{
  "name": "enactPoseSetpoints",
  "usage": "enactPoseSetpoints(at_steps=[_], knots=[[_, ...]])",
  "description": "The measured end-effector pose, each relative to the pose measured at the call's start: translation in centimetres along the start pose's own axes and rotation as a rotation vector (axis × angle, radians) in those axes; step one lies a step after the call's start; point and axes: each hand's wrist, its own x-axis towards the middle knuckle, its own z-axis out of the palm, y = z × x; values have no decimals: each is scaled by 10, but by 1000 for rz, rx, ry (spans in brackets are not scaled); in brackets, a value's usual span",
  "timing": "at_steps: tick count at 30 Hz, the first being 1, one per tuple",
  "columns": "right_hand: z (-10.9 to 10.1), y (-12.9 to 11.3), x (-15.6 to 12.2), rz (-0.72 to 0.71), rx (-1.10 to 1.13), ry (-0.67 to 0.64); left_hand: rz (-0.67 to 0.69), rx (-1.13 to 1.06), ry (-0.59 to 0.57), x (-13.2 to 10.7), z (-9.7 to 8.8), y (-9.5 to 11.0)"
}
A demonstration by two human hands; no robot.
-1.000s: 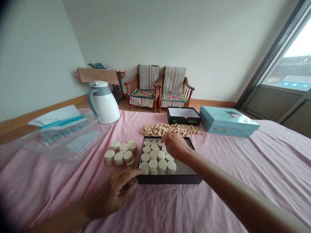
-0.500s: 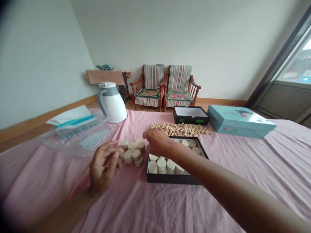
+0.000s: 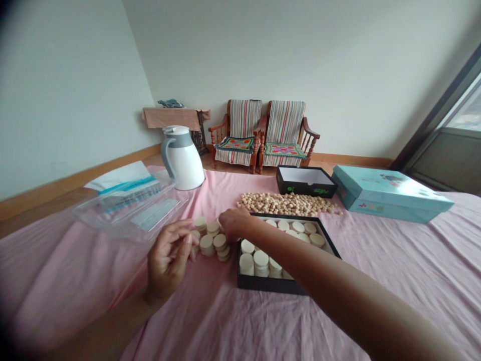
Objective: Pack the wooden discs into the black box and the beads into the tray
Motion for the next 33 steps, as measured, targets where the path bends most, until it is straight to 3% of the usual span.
enactPoseSetpoints(at_steps=[14,19,25,30,33], knots=[[7,-1,8,-81,-58,-16,-12,6,-25,0,1,-1],[-3,12,-4,-99,-36,157,-14,9,-15,0,0,0],[-17,58,-71,-118,18,307,-20,-31,-25,0,2,2],[14,86,-141,52,78,244,4,36,-59,0,4,-1],[37,91,-164,190,115,144,-13,77,-64,1,5,-2]])
